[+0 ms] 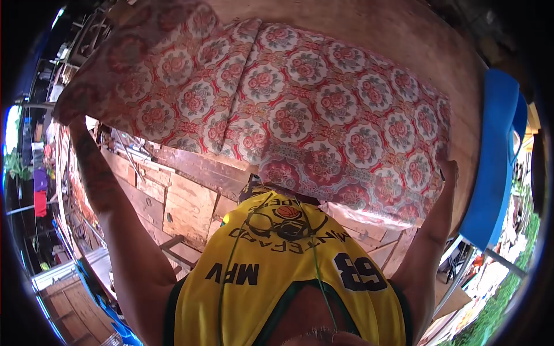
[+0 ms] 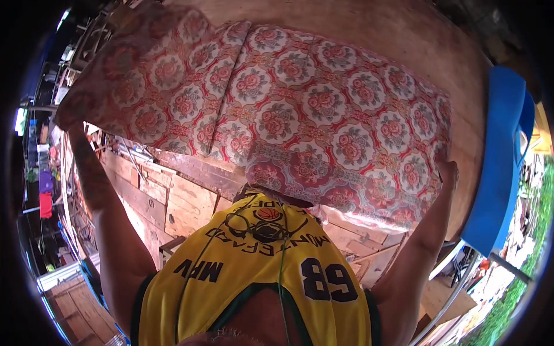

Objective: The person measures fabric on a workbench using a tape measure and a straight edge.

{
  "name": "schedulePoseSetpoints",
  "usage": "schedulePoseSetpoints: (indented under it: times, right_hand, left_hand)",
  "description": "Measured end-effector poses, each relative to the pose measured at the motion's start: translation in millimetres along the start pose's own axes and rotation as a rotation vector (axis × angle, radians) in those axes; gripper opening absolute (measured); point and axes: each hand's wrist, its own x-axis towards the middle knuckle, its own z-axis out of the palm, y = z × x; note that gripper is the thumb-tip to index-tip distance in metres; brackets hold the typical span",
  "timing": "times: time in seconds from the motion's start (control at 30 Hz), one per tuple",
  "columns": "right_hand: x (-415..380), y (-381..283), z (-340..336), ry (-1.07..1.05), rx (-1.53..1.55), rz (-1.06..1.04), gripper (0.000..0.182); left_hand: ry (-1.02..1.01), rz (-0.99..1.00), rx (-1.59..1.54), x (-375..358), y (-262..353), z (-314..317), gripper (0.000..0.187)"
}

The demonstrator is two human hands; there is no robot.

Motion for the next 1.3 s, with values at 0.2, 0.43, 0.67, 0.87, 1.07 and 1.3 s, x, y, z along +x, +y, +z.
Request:
schedulePoseSetpoints:
  times: [0.2, 0.43, 0.67, 0.87, 1.07, 1.3]
  right_hand:
    - [28.7, -0.2, 12.0, -0.076, 0.014, -0.365, 0.054]
    - [-19.6, -17.4, 5.0, 0.314, 0.074, -0.202, 0.049]
    - [0.2, -7.3, 3.7, 0.606, -0.061, -0.035, 0.043]
    - [-132.4, -123.5, -81.8, 0.445, -0.276, 0.505, 0.048]
    - [-180.2, -181.4, -51.9, 0.67, -0.274, 0.358, 0.043]
    - [-299.4, -374.3, 28.6, 0.374, 0.038, -0.217, 0.024]
  left_hand:
    - [-0.195, 0.566, -0.152, -38.2, 80.9, 45.0, 0.023]
    - [-0.218, -0.258, -0.864, -65.1, 173.3, 129.9, 0.021]
    - [-0.289, -0.275, -1.057, 49.7, 30.6, 170.1, 0.022]
    - [-0.094, -0.281, -0.724, 136.7, -112.9, 166.5, 0.027]
    - [0.072, -0.257, -0.293, 124.6, -165.8, 116.1, 0.033]
    - [0.047, -0.236, 0.049, 100.0, -244.6, 58.2, 0.042]
